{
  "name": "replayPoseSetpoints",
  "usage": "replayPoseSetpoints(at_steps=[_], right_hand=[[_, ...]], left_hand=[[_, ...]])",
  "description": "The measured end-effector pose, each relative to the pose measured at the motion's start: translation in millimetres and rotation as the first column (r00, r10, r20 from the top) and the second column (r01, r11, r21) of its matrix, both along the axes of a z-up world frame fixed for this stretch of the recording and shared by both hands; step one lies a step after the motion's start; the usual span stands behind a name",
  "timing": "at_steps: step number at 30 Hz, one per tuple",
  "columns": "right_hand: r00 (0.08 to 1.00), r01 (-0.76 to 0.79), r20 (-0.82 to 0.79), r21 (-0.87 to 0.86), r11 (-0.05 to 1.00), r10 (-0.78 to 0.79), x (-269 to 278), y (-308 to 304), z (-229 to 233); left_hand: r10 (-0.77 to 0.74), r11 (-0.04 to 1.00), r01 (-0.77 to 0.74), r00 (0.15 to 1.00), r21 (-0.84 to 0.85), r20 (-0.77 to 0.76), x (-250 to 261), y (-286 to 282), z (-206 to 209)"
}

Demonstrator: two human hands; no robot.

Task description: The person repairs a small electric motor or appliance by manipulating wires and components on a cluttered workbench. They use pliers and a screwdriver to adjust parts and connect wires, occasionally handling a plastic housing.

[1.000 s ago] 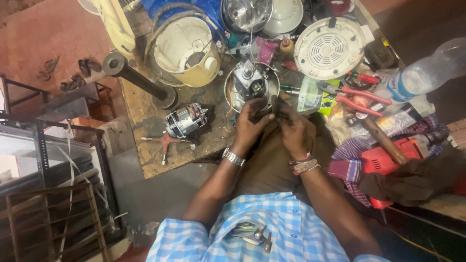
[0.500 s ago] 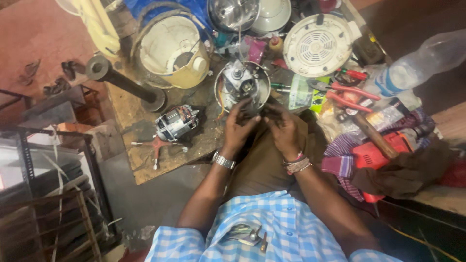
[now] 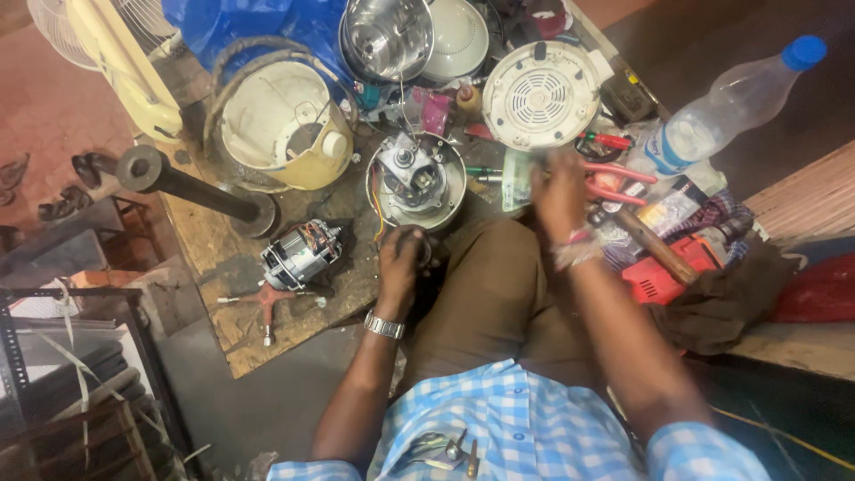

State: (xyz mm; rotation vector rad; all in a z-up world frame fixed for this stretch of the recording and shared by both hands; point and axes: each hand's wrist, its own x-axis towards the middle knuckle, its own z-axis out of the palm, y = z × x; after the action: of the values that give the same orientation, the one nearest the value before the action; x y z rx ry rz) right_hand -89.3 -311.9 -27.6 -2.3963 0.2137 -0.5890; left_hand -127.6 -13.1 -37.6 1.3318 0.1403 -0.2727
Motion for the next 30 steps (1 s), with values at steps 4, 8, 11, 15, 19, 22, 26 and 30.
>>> replayPoseSetpoints(at_steps=[4,8,11,15,19,22,26,30], right_hand=[[0.989,0.057,-0.104,-0.405,0.913,-0.108,34,-53,9],[0.973,0.013,-0.204,-0.416,0.909,-0.107,48,-70,0],[0.986,0.001,-0.15,-0.412,0.911,-0.069,49,-78,-10],[0.999,0.004,0.041,-0.241,0.97,0.006,45,-88,-2],[0.991,0.044,0.137,-0.283,0.958,-0.005,62,-96,28],[0.985,0.023,0.171,-0.309,0.951,0.031,99,-98,44],[0.994,-0.036,0.096,-0.055,0.998,0.041,167,-80,36],[0.974,-0.096,0.211,0.043,0.994,0.085,209,-51,8]], left_hand=[[0.003,0.999,0.0,0.997,0.044,-0.073,2,-3,7],[-0.019,0.988,0.038,0.992,0.151,-0.126,3,1,3],[-0.089,0.953,0.065,0.994,0.296,0.069,5,7,-11],[-0.198,0.906,0.122,0.969,0.405,0.15,6,14,-38],[-0.251,0.92,0.236,0.968,0.313,0.008,7,22,-71],[-0.224,0.93,0.205,0.974,0.306,0.029,12,26,-91],[-0.238,0.926,0.21,0.97,0.313,0.054,12,32,-99],[-0.264,0.854,0.186,0.959,0.486,0.098,8,32,-90]])
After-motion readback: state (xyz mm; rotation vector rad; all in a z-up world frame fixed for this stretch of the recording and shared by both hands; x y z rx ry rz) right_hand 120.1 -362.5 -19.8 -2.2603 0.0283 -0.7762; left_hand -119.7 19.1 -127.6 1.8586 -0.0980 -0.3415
